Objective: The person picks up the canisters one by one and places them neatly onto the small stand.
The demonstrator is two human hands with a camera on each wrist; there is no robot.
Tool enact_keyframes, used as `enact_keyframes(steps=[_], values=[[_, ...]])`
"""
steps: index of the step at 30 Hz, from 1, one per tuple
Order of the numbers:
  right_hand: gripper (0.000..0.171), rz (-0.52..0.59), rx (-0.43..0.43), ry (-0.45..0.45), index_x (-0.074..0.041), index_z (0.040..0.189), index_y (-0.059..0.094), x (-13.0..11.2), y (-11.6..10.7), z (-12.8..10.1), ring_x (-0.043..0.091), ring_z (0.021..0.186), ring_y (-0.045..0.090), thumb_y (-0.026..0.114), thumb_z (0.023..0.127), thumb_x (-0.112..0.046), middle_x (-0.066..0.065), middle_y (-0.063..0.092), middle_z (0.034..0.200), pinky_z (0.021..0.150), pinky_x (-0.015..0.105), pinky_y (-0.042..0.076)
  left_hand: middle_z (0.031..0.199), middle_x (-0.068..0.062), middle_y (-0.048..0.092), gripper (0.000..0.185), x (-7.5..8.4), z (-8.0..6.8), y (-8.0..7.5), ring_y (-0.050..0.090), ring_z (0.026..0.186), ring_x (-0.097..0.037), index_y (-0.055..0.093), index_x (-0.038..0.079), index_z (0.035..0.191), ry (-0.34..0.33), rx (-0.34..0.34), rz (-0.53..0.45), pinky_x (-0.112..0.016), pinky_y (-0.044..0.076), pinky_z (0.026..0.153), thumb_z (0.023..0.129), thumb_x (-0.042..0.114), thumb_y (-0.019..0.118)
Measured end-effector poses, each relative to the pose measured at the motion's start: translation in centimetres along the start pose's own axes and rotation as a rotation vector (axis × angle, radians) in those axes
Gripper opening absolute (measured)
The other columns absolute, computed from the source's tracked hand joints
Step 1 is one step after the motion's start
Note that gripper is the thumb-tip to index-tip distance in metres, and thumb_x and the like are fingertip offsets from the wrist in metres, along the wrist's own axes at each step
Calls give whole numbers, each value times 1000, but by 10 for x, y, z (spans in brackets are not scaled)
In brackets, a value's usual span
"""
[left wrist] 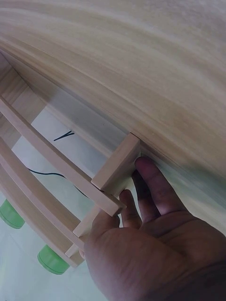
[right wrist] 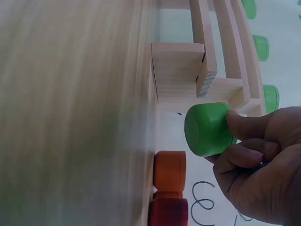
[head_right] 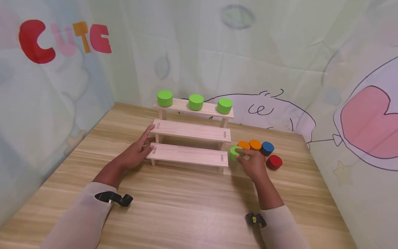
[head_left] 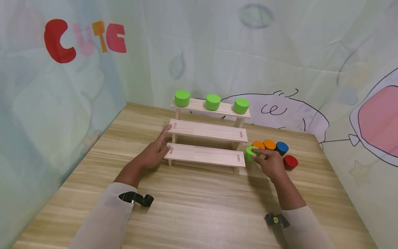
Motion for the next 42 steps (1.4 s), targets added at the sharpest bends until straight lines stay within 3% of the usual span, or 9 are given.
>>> enact_keyframes(steps=[8, 15, 18, 23, 28, 31, 34, 37, 42], values=[[36, -18, 85, -86, -8, 138, 77, -13, -3, -9, 20, 66, 49, 77, 103, -16, 19, 68, 86, 53, 25, 40, 173, -32, 36, 79, -2, 0, -1, 47, 153, -55, -8, 40, 176, 1, -9, -5, -72, 38, 124, 119, 21, 43], [34, 2, 204, -123, -9, 136, 78, -23, -8, -19, 14, 57, 45, 78, 102, -15, 6, 49, 64, 50, 23, 39, 173, -32, 36, 79, -2, 1, -2, 45, 155, -55, -7, 39, 176, 23, -5, -4, -71, 40, 123, 118, 20, 44], [34, 14, 266, -165, -8, 136, 78, -26, -9, -22, 16, 54, 39, 78, 102, -13, 16, 68, 78, 49, 22, 34, 172, -33, 36, 79, -2, 1, -2, 44, 156, -55, -7, 36, 177, 34, -3, 4, -72, 41, 122, 118, 19, 43], [34, 73, 358, -235, -6, 135, 78, -31, -9, -28, 26, 96, 66, 78, 102, -10, 24, 75, 136, 55, 13, 30, 172, -34, 36, 78, -2, 1, -1, 44, 155, -55, -6, 35, 177, 32, -1, 6, -71, 42, 121, 118, 20, 43], [34, 191, 426, -274, -5, 135, 78, -37, -10, -35, 40, 126, 70, 78, 101, -7, 26, 67, 150, 56, 7, 37, 172, -33, 37, 78, -1, -1, -2, 42, 157, -54, -5, 33, 177, 30, -1, 9, -72, 39, 123, 118, 18, 43], [35, 252, 442, -310, -5, 136, 77, -42, -10, -38, 43, 147, 59, 78, 101, -7, 26, 64, 153, 72, 0, 47, 172, -33, 37, 78, -1, -2, -2, 42, 157, -54, -5, 34, 177, 29, 0, 10, -72, 38, 124, 118, 18, 44], [36, 287, 417, -334, -5, 136, 77, -45, -10, -41, 42, 148, 59, 78, 101, -6, 23, 64, 154, 83, 1, 51, 172, -33, 37, 78, -2, 0, -1, 45, 155, -54, -4, 33, 177, 32, 2, 0, -71, 40, 123, 118, 18, 44], [37, 309, 392, -354, -4, 137, 76, -46, -8, -41, 32, 144, 64, 78, 100, -4, 21, 65, 154, 86, 4, 53, 172, -33, 37, 78, -2, 0, 0, 47, 154, -54, -4, 33, 177, 37, 1, -12, -70, 43, 121, 118, 17, 44], [38, 421, 369, -426, 1, 136, 75, -50, -3, -40, -4, 114, 74, 77, 97, 5, 23, 68, 150, 84, 11, 59, 174, -31, 36, 80, -4, 0, -1, 45, 156, -52, -4, 39, 176, 24, -1, -36, -68, 43, 122, 118, 17, 45]])
Point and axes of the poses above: each hand's wrist, its own z-axis towards the middle knuckle, its own y-axis out of the palm, x = y × z, the point moved 4 cm from there along z, towards the middle knuckle
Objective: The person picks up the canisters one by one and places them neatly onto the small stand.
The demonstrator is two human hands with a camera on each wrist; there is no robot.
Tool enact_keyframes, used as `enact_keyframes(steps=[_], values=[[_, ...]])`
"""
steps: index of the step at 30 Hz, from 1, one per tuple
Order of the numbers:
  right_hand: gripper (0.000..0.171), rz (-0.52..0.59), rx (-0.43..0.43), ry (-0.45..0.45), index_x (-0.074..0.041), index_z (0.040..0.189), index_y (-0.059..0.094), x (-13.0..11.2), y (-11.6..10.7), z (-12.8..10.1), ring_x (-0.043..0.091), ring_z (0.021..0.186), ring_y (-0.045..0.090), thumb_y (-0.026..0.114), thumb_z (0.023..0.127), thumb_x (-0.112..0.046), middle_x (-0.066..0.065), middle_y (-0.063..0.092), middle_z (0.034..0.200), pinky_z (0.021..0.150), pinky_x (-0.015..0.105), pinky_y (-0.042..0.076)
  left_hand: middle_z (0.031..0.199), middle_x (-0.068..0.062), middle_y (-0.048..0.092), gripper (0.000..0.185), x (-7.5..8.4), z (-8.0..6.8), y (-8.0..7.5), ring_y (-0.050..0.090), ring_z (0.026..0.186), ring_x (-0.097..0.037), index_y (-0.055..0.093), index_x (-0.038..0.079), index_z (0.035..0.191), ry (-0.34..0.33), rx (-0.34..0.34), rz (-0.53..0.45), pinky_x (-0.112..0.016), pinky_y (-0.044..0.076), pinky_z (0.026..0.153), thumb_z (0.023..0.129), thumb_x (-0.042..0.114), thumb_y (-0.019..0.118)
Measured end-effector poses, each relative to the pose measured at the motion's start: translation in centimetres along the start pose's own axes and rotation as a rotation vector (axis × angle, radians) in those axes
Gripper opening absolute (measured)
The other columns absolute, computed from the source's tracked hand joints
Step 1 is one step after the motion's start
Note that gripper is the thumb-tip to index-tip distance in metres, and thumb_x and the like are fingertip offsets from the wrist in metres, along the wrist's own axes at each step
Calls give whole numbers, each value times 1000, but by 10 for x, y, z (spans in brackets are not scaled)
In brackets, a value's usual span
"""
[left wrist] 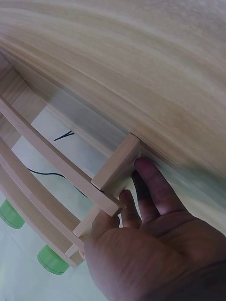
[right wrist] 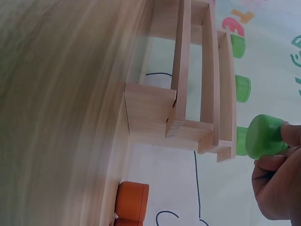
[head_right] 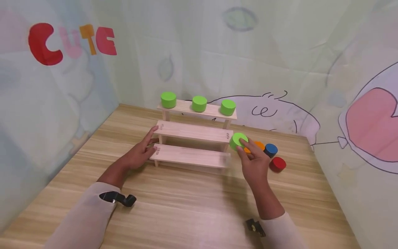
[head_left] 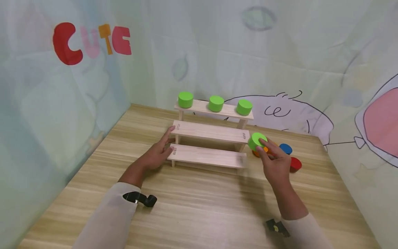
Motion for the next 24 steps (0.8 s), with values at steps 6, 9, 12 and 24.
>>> enact_keyframes(steps=[6, 9, 12, 24], values=[[39, 177, -49, -102, 8, 133, 74, -5, 9, -2, -3, 93, 80, 73, 95, 16, 27, 69, 144, 76, 14, 61, 173, -32, 36, 80, 0, 2, 2, 50, 150, -57, -7, 39, 176, -23, -2, 19, -70, 42, 122, 118, 18, 44], [38, 171, -67, -189, 9, 130, 74, -11, 15, -5, -2, 101, 80, 74, 93, 18, 31, 70, 141, 75, 14, 61, 173, -31, 37, 79, -1, 2, 1, 50, 150, -56, -6, 41, 176, -27, 0, 22, -70, 41, 122, 118, 19, 44], [38, 138, -77, -254, 9, 128, 76, -16, 22, -5, -6, 104, 78, 76, 91, 18, 35, 70, 137, 74, 15, 61, 173, -31, 37, 79, -2, 2, 2, 49, 151, -55, -7, 40, 176, -13, -1, 28, -71, 41, 122, 118, 19, 43], [31, -23, -53, -418, 1, 120, 83, -56, 72, 23, 5, 52, 26, 88, 89, -2, 22, 82, 118, 50, 16, 22, 173, -30, 37, 79, 0, 2, 1, 50, 151, -56, -7, 41, 176, -23, 0, 42, -72, 38, 124, 119, 21, 44]])
Point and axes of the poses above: each hand's wrist, its own z-axis towards the middle knuckle, its own y-axis out of the palm, x = y × z, the point moved 4 cm from there along z, towards the middle knuckle
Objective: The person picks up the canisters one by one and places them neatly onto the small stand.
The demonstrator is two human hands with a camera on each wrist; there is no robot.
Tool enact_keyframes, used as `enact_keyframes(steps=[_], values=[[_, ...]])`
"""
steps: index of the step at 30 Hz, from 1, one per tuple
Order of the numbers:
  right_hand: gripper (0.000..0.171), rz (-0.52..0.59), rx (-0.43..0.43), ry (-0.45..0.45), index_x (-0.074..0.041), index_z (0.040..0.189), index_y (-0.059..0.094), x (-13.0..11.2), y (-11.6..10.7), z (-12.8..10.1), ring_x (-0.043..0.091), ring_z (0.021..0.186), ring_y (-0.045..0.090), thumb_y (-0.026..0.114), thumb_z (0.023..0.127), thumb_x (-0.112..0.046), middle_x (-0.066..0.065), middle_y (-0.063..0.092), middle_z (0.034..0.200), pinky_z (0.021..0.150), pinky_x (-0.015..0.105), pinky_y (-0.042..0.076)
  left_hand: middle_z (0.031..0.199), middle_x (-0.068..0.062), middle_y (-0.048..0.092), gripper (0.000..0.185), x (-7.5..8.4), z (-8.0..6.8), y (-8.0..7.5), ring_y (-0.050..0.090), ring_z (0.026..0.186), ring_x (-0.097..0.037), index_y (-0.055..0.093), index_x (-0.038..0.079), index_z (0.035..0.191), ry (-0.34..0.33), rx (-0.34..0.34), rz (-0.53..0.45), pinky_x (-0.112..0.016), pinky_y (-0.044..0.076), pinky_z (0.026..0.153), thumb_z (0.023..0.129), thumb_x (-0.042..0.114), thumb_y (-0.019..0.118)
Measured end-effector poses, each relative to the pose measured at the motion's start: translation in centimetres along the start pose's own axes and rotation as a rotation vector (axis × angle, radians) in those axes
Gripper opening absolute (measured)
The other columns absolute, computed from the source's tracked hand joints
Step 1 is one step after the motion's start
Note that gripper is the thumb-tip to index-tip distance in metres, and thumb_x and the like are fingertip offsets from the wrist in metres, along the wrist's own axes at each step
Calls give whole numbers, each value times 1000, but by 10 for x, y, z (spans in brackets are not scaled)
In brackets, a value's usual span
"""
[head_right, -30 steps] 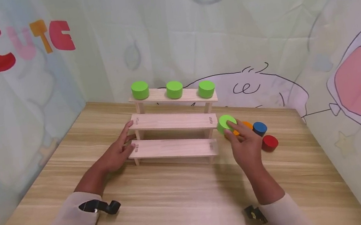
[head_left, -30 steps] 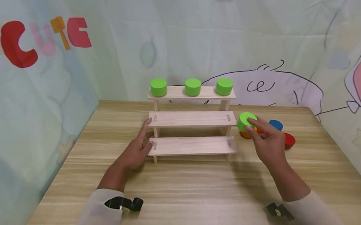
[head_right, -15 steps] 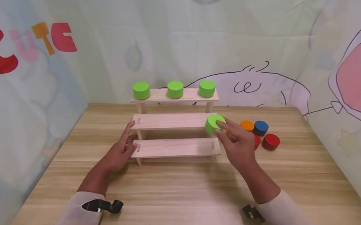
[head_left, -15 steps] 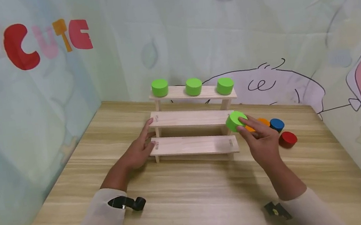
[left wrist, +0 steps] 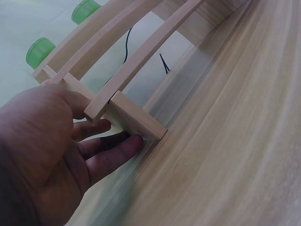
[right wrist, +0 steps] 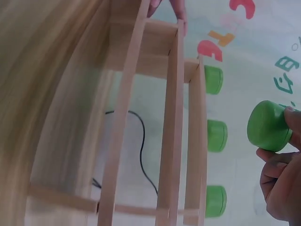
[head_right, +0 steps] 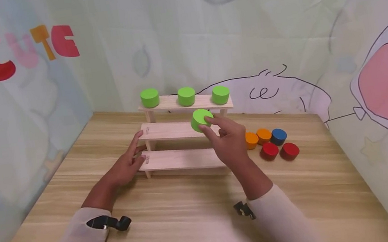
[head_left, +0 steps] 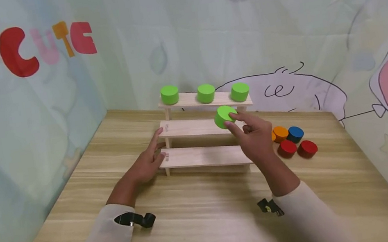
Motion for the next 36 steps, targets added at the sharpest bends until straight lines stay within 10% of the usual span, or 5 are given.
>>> enact_keyframes(steps=[11, 16, 20, 29, 36], values=[[30, -91, -97, -14, 3, 115, 81, -9, 49, 26, 11, 54, 36, 89, 93, -15, 19, 84, 113, 51, 20, 30, 173, -31, 36, 79, 1, 0, 0, 48, 152, -56, -8, 41, 176, -13, -1, 1, -72, 39, 124, 119, 21, 43], [32, -115, -144, 84, 1, 116, 81, -4, 70, 30, 26, 87, 74, 88, 94, -22, 16, 84, 114, 67, 30, 51, 174, -31, 35, 79, 0, 3, 1, 47, 153, -56, -9, 43, 175, -19, -5, -12, -71, 38, 124, 119, 22, 43], [32, -148, -207, 120, -2, 118, 80, -3, 88, 29, 30, 112, 79, 85, 97, -26, 15, 83, 119, 83, 43, 64, 174, -31, 34, 79, -1, 3, 1, 51, 150, -56, -9, 43, 175, -19, -15, -16, -71, 41, 123, 119, 22, 43], [30, -254, -298, 85, -4, 112, 78, -1, 125, 28, 23, 75, 65, 83, 99, -30, 13, 83, 113, 71, 36, 55, 173, -32, 36, 80, -1, 0, -1, 54, 147, -55, -8, 40, 176, -4, -13, -20, -71, 41, 123, 119, 21, 44], [30, -270, -334, 127, -6, 113, 77, 5, 140, 22, 23, 80, 66, 82, 100, -31, 11, 83, 116, 76, 40, 58, 174, -30, 36, 79, -2, 2, 0, 51, 151, -54, -7, 44, 175, -3, -15, -31, -70, 42, 122, 119, 22, 44]])
Point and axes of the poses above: each hand's wrist, its own z-axis towards the middle knuckle, its own y-axis out of the palm, x = y × z, the point moved 4 cm from there along z, towards the middle knuckle
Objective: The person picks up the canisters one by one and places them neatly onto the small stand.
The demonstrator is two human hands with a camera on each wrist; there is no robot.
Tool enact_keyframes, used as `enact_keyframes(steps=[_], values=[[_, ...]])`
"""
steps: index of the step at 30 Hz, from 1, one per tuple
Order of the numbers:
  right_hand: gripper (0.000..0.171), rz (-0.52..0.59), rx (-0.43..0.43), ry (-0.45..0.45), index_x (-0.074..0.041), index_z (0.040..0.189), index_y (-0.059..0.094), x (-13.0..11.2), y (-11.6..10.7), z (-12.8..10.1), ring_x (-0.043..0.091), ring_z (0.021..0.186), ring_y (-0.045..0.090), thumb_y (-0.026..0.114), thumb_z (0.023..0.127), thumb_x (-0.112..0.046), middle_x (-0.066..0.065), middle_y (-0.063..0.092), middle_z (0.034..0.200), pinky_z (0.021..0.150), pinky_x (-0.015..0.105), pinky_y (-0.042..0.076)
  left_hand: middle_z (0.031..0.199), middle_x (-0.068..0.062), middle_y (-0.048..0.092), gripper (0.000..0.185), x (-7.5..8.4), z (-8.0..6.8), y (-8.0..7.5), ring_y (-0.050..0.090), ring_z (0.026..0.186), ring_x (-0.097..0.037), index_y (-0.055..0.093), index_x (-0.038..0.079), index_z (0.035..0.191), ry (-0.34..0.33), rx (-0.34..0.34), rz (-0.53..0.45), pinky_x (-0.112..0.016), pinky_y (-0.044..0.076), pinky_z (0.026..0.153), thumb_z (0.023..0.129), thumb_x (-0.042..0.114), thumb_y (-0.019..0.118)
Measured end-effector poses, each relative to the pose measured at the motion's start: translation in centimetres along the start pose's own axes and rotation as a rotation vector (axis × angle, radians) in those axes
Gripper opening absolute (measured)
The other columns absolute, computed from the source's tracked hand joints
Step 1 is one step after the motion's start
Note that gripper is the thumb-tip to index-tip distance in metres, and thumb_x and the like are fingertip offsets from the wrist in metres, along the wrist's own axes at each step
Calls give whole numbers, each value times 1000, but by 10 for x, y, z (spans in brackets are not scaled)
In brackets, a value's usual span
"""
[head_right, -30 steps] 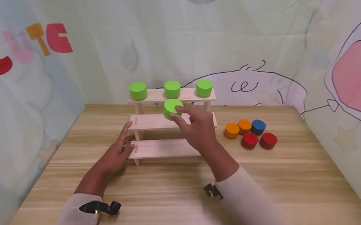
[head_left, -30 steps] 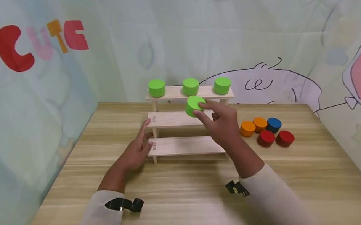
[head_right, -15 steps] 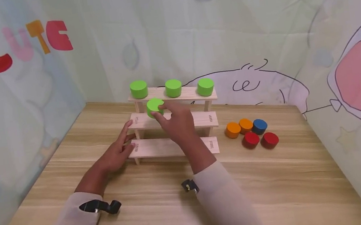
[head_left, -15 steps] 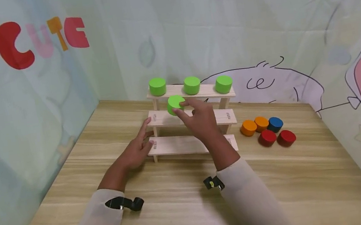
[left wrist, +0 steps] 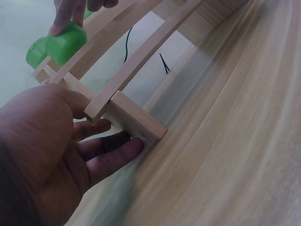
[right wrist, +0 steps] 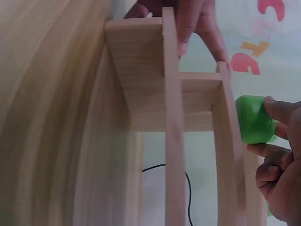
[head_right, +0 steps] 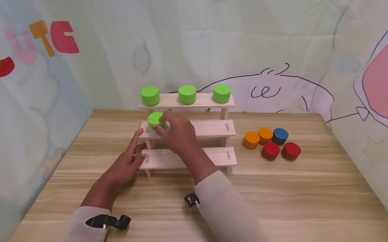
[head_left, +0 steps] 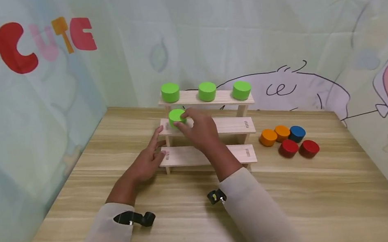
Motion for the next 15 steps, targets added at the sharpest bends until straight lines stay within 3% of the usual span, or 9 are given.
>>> enact_keyframes(steps=[6, 15], values=[[32, -27, -13, -13, -7, 118, 76, -3, 9, 0, 26, 89, 73, 82, 100, -33, 9, 83, 119, 82, 43, 61, 174, -28, 36, 79, 0, 1, 1, 51, 151, -53, -8, 50, 173, -35, 0, 3, -70, 42, 122, 119, 23, 43], [33, -24, -11, -50, -8, 119, 74, -2, 17, 0, 18, 72, 56, 82, 99, -34, 8, 83, 110, 67, 33, 50, 174, -29, 36, 79, 1, 0, 1, 54, 148, -55, -8, 43, 175, -11, 5, 4, -70, 43, 121, 118, 21, 43]])
Point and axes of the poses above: each hand's wrist, its own z-axis towards the middle knuckle, its own y-axis out of the palm, x = y × z, the point moved 4 cm from there along z, towards the middle knuckle
